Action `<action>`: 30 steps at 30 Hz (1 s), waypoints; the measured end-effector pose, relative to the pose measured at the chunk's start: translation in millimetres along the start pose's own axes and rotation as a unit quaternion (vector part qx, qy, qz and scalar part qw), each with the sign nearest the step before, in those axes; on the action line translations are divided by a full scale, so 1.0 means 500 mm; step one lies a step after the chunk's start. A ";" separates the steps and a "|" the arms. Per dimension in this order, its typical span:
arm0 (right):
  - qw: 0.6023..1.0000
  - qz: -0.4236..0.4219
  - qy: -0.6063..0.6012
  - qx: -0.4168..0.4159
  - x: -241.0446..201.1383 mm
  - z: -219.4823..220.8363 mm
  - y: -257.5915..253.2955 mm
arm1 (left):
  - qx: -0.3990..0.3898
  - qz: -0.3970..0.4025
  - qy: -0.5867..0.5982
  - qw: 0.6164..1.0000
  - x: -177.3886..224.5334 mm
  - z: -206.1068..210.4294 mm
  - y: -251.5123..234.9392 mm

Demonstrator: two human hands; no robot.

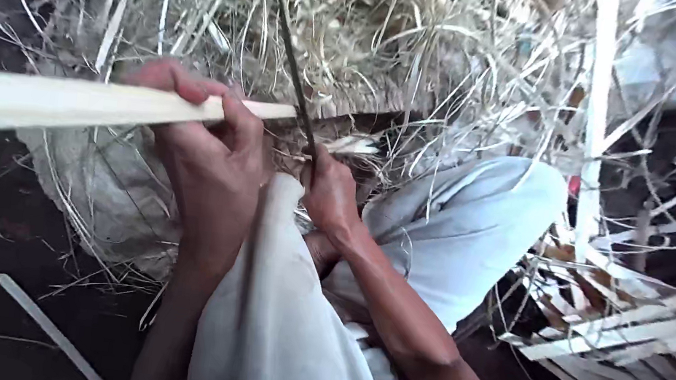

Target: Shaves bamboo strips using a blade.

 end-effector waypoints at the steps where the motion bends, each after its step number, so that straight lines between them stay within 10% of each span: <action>1: 0.997 -0.061 -0.015 0.045 -0.010 -0.003 0.013 | 0.018 0.019 0.002 1.000 -0.004 0.011 -0.006; 3: 0.989 -0.111 -0.030 0.094 0.002 0.016 0.019 | 0.021 0.023 0.016 0.999 -0.001 0.014 -0.002; 7: 0.996 0.073 0.025 -0.042 0.028 0.013 -0.047 | -0.018 -0.050 0.049 0.997 0.009 -0.003 0.005; 12: 0.995 -0.070 -0.058 0.046 0.005 0.007 0.015 | -0.008 0.010 0.027 1.000 0.006 0.015 -0.001; 18: 0.991 0.101 -0.008 -0.087 0.052 0.016 -0.045 | -0.052 -0.060 0.035 0.996 0.014 -0.017 0.023; 24: 0.997 -0.062 -0.042 0.030 0.005 0.007 0.000 | 0.017 0.047 0.093 0.994 -0.020 -0.001 0.034; 30: 0.999 -0.004 -0.047 -0.024 -0.012 -0.004 -0.006 | -0.041 -0.011 0.080 0.996 -0.004 -0.026 0.035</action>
Point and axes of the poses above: each hand's wrist, its own y-axis away from the middle knuckle, its own z-axis out of the palm, x = y × z, the point moved 1 cm from there along -y, towards the middle knuckle, and after that the axes turned 10 degrees about z, right-handed, at the moved point
